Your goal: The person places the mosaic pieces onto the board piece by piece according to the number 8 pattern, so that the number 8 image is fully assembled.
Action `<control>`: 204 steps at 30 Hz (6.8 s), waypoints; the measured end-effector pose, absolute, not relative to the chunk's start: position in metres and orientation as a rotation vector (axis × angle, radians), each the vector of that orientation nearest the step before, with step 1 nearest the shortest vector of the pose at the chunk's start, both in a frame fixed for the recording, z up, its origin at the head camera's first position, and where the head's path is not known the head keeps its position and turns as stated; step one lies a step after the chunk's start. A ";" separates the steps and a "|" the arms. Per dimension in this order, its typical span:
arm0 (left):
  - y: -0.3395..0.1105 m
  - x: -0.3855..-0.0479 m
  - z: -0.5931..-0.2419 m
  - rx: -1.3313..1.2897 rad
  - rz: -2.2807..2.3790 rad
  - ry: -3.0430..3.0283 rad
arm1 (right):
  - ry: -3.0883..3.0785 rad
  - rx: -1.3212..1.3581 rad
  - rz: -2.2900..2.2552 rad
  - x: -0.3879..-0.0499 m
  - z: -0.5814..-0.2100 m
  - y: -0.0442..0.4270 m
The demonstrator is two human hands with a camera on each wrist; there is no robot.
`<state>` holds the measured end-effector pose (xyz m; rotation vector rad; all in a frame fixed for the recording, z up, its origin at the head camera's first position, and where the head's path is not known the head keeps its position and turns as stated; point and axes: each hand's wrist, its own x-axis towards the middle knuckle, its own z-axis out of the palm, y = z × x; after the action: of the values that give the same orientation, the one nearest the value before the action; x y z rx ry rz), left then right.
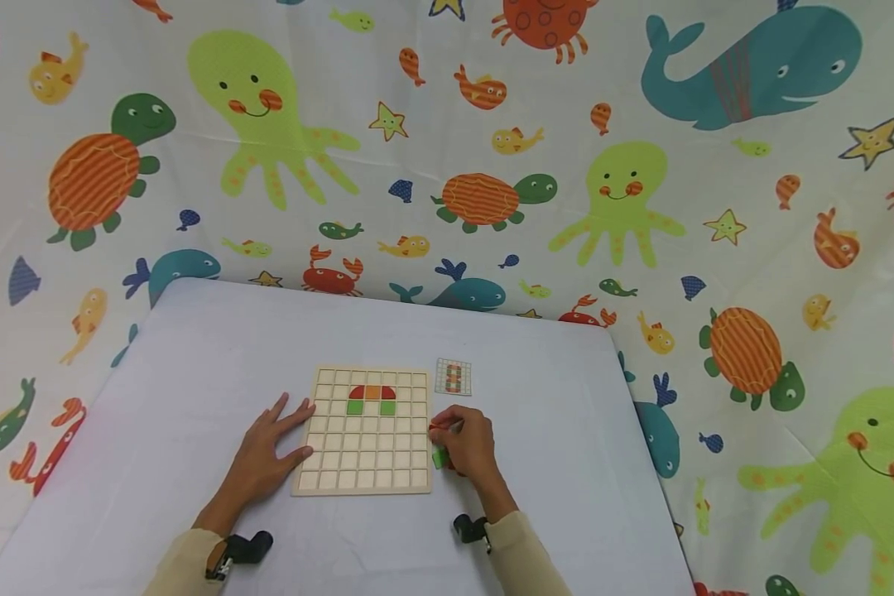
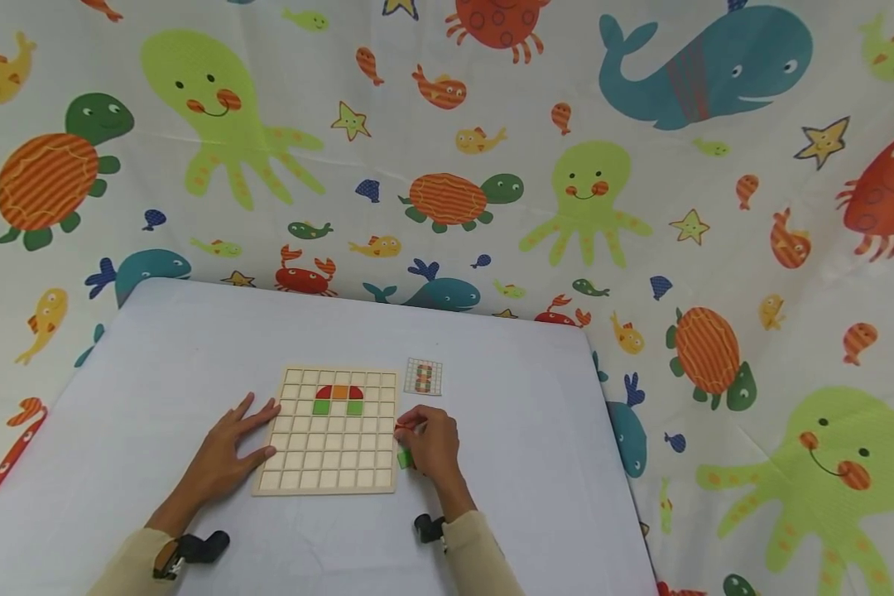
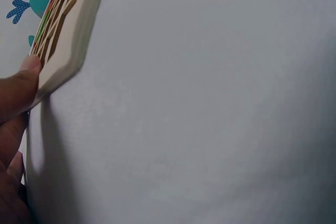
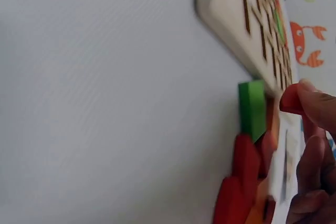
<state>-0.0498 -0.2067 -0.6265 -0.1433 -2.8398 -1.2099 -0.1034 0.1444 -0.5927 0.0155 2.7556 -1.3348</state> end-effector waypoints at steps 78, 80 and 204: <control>-0.207 -0.049 -0.619 -0.107 -1.226 -2.880 | 2.755 0.074 -1.498 -0.108 -0.589 0.136; -0.207 -0.049 -0.619 -0.109 -1.224 -2.880 | 2.763 0.124 -1.466 -0.107 -0.590 0.144; -0.207 -0.050 -0.623 -0.145 -1.210 -2.851 | 2.838 0.269 -1.099 -0.092 -0.592 0.186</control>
<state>-0.0499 -0.2067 -0.6230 -0.1450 -2.8510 -1.2095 -0.0925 0.1857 -0.5918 0.2688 2.8382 -1.0986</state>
